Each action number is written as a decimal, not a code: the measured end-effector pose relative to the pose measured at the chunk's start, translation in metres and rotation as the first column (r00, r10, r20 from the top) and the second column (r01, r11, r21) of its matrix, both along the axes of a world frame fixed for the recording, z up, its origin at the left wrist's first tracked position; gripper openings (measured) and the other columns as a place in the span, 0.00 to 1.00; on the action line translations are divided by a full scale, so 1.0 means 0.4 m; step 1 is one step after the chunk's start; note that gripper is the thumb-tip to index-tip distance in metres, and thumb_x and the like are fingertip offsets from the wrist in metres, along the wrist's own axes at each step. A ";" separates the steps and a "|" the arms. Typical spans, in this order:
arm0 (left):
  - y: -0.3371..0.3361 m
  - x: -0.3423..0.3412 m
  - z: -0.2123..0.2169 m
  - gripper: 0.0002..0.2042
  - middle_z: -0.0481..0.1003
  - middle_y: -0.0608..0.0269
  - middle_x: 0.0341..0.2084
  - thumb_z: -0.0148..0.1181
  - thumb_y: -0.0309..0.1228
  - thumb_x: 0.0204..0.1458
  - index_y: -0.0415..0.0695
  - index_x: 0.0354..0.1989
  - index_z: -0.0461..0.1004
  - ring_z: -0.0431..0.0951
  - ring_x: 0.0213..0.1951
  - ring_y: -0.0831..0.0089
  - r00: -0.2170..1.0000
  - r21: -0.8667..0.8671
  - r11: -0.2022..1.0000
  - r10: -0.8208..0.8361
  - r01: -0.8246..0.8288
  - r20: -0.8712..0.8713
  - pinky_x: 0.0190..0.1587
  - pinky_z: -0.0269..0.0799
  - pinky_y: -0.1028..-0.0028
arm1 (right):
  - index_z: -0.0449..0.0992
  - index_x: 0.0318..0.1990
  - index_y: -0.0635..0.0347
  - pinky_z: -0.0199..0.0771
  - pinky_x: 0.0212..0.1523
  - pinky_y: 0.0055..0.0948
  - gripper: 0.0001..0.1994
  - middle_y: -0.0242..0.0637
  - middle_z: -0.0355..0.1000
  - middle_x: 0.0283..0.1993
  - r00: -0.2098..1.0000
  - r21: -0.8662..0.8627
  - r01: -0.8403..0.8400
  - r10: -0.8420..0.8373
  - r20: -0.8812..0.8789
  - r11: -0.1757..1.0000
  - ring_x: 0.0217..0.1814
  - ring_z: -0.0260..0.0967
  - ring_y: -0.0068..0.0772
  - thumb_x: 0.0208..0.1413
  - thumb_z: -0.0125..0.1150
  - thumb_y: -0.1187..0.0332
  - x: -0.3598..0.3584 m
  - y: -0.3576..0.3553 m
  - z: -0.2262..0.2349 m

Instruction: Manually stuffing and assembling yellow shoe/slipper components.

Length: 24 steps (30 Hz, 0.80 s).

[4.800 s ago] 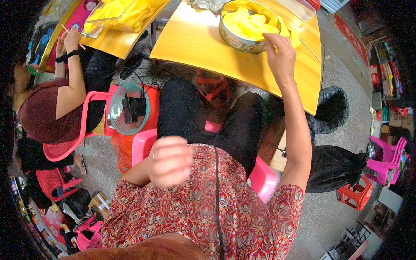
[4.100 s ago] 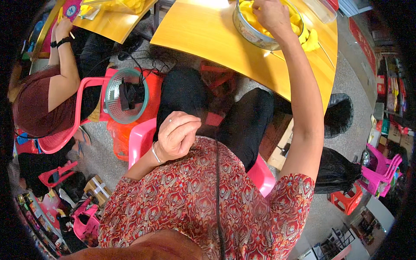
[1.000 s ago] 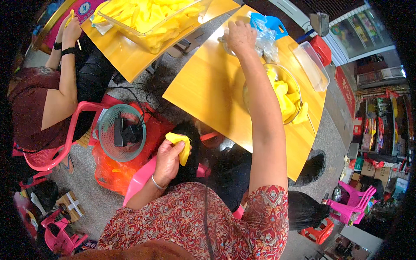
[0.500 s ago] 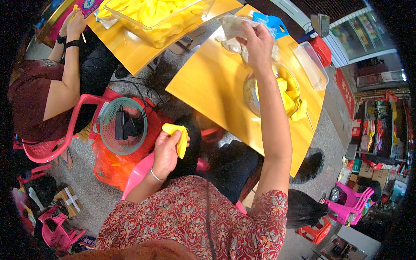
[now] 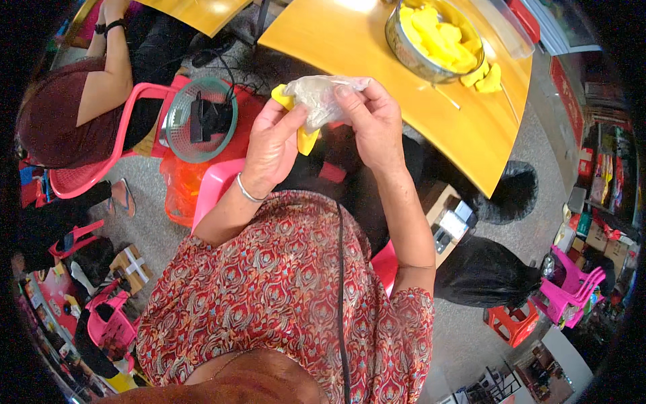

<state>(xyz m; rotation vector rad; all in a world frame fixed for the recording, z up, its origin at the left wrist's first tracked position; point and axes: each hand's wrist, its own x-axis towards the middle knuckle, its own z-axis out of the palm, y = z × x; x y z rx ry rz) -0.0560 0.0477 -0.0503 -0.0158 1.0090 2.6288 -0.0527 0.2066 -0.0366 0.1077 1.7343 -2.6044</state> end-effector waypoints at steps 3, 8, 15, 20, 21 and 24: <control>-0.002 0.030 -0.006 0.13 0.74 0.63 0.44 0.56 0.20 0.54 0.40 0.49 0.69 0.74 0.46 0.74 0.999 -0.061 0.998 -0.015 0.017 0.037 0.49 0.71 0.73 | 0.71 0.49 0.66 0.74 0.45 0.25 0.15 0.36 0.74 0.42 0.996 0.233 0.058 -0.042 -0.073 0.971 0.44 0.71 0.24 0.56 0.61 0.71 0.050 0.018 -0.002; 0.010 0.071 -0.010 0.13 0.75 0.62 0.43 0.57 0.22 0.54 0.39 0.48 0.69 0.74 0.46 0.74 0.996 -0.171 0.982 -0.086 0.081 -0.021 0.51 0.70 0.73 | 0.71 0.55 0.60 0.70 0.49 0.23 0.23 0.32 0.71 0.48 0.976 0.474 -0.044 0.139 -0.167 0.879 0.47 0.69 0.22 0.50 0.67 0.70 0.086 0.042 -0.006; -0.019 0.039 -0.049 0.15 0.73 0.55 0.46 0.49 0.37 0.61 0.36 0.48 0.69 0.73 0.49 0.67 0.992 -0.028 0.998 -0.054 0.058 0.111 0.54 0.68 0.65 | 0.78 0.42 0.60 0.72 0.40 0.18 0.09 0.29 0.76 0.37 0.995 0.114 0.098 -0.097 -0.015 0.989 0.38 0.72 0.16 0.54 0.63 0.71 0.101 0.020 -0.056; -0.048 0.024 -0.060 0.21 0.73 0.53 0.45 0.49 0.42 0.61 0.35 0.52 0.67 0.73 0.48 0.65 0.994 -0.079 0.996 -0.034 0.042 0.109 0.50 0.71 0.62 | 0.75 0.43 0.62 0.73 0.43 0.23 0.09 0.33 0.76 0.40 0.996 0.035 0.052 -0.054 0.073 0.998 0.40 0.73 0.21 0.54 0.62 0.71 0.099 0.051 -0.069; -0.048 0.025 -0.060 0.21 0.73 0.53 0.45 0.49 0.42 0.61 0.35 0.52 0.67 0.73 0.48 0.65 0.993 -0.082 0.996 -0.036 0.045 0.113 0.50 0.71 0.62 | 0.74 0.44 0.62 0.73 0.44 0.23 0.11 0.34 0.76 0.41 0.996 0.047 -0.005 0.000 0.093 0.999 0.41 0.73 0.22 0.54 0.62 0.71 0.101 0.047 -0.069; -0.046 0.025 -0.052 0.20 0.74 0.56 0.44 0.50 0.40 0.61 0.35 0.51 0.68 0.74 0.46 0.68 0.995 -0.088 0.996 -0.026 0.035 0.095 0.50 0.71 0.64 | 0.70 0.51 0.62 0.73 0.46 0.24 0.17 0.35 0.76 0.41 0.992 0.011 -0.085 0.084 0.094 0.996 0.44 0.73 0.24 0.54 0.62 0.71 0.106 0.025 -0.062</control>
